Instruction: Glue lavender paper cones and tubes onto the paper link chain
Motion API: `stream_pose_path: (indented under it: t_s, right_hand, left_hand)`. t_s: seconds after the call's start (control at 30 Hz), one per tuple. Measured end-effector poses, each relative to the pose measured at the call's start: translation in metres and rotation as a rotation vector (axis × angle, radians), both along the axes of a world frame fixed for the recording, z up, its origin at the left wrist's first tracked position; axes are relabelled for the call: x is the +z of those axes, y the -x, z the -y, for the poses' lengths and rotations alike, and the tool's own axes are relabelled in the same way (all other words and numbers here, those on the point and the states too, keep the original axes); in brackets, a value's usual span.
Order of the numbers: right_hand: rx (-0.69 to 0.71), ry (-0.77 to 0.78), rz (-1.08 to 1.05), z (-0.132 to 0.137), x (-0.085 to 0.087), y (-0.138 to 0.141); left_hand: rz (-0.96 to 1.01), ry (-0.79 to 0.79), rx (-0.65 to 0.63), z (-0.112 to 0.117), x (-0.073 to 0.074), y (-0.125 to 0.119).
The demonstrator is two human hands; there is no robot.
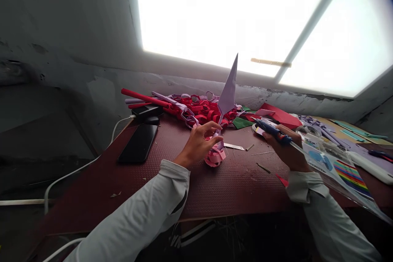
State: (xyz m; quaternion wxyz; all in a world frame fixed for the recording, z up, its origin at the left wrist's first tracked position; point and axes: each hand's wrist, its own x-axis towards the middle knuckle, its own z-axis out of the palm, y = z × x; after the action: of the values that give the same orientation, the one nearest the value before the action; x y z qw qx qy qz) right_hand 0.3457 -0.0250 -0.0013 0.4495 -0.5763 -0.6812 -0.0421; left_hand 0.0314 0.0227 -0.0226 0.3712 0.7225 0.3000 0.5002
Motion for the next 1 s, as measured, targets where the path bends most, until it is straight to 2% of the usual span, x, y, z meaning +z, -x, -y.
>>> stream_pose_path:
  t_s: [0.07, 0.13, 0.27, 0.33, 0.4, 0.47, 0.53, 0.63, 0.73, 0.8, 0.9, 1.0]
  right_hand:
    - [-0.107, 0.024, 0.261, 0.006, -0.003, -0.023]
    - [-0.158, 0.128, 0.404, 0.009, -0.014, -0.044]
    - [-0.097, 0.371, 0.419, 0.004, -0.037, -0.072]
    - [-0.013, 0.506, 0.367, 0.001, -0.034, -0.079]
    - [0.060, 0.598, 0.314, 0.000, -0.018, -0.077]
    - [0.103, 0.587, 0.249, 0.002, 0.003, -0.061]
    - [0.139, 0.475, 0.120, 0.006, 0.023, -0.029]
    - [0.334, 0.383, -0.154, 0.007, 0.034, 0.035]
    - [0.453, 0.408, -0.344, -0.004, 0.024, 0.088]
    - [0.528, 0.439, -0.472, -0.015, 0.012, 0.106]
    - [0.613, 0.443, -0.647, -0.030, -0.007, 0.111]
    - [0.637, 0.414, -0.742, -0.037, -0.019, 0.107]
  left_hand:
    - [-0.003, -0.011, -0.024, 0.000, 0.001, 0.000]
    - [0.008, -0.011, -0.041, 0.001, 0.002, -0.001]
    - [0.051, -0.006, -0.077, 0.001, 0.002, -0.002]
    - [0.064, -0.001, -0.082, 0.001, 0.001, -0.002]
    - [0.063, 0.003, -0.074, 0.001, 0.001, -0.002]
    - [0.064, 0.003, -0.073, 0.001, 0.001, -0.002]
    - [0.060, -0.001, -0.079, 0.001, 0.001, -0.002]
    - [0.046, -0.017, -0.092, 0.003, 0.002, -0.002]
    - [0.041, -0.022, -0.126, 0.005, 0.004, -0.001]
    - [0.031, -0.015, -0.137, 0.007, 0.006, 0.000]
    - [0.020, 0.002, -0.136, 0.008, 0.008, 0.001]
    - [0.025, 0.009, -0.191, 0.008, 0.007, -0.001]
